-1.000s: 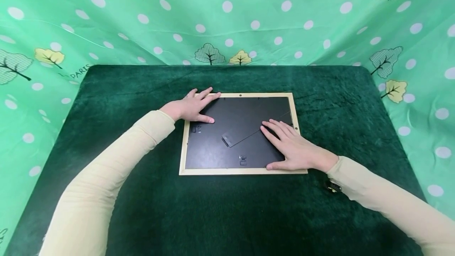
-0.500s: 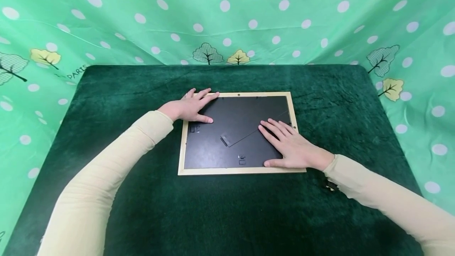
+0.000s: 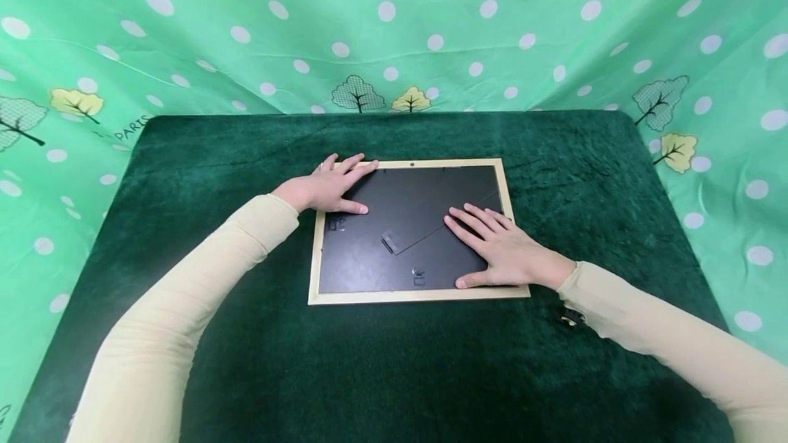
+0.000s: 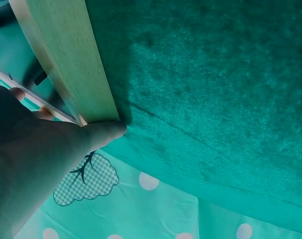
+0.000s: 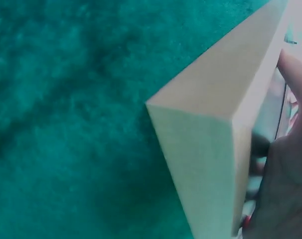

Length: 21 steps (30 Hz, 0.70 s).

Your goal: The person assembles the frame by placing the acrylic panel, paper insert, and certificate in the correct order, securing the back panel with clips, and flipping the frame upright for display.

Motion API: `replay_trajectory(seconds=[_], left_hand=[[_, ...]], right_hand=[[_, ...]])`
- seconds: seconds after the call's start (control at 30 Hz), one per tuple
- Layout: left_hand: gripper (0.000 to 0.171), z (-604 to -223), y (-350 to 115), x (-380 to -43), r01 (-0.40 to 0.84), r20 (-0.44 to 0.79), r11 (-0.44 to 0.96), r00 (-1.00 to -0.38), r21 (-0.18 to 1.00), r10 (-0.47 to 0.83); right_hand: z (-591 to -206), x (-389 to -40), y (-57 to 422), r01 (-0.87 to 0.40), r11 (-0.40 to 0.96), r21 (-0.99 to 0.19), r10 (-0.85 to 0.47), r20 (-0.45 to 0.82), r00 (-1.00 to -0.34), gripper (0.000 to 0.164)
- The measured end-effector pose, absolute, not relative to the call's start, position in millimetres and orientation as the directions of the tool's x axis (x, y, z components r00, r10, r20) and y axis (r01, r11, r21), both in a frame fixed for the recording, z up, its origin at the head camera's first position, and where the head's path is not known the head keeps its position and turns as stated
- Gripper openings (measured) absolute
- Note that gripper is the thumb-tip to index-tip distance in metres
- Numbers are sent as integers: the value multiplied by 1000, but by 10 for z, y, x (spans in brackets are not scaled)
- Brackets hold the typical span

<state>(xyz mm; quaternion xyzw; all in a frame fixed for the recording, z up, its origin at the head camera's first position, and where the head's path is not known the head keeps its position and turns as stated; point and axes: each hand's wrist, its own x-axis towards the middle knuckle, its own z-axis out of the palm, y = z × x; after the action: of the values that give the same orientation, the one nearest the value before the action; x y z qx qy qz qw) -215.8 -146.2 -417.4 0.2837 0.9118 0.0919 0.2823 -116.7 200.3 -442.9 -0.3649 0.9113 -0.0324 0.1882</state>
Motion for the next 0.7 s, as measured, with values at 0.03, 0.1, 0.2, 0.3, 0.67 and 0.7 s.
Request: replay_trajectory(seconds=[0.03,0.1,0.2,0.3,0.67,0.7], left_hand=[[90,-4174,-1465,-2157,464,-465,823,-679,328,568],[90,-4177,-1467,-2156,465,-465,823,-679,327,568],[90,-4173,-1467,-2151,466,-465,824,-680,323,567],[90,-4168,-1469,-2152,468,-460,824,-683,320,567],[90,-4180,-1463,-2149,467,-463,826,-684,315,564],[90,-4182,-1463,-2148,467,-463,826,-684,316,564]], right_hand=[[-4432,-1165,2002,-652,733,-193,-675,-322,-664,105],[-4434,-1161,1998,-650,736,-192,-672,-325,-665,104],[-4435,-1155,1999,-652,734,-191,-674,-320,-665,103],[-4432,-1153,1995,-652,738,-175,-669,-324,-669,101],[-4442,-1071,1965,-702,706,-96,-697,-266,-665,95],[-4445,-1064,1960,-702,707,-84,-695,-271,-666,95]])
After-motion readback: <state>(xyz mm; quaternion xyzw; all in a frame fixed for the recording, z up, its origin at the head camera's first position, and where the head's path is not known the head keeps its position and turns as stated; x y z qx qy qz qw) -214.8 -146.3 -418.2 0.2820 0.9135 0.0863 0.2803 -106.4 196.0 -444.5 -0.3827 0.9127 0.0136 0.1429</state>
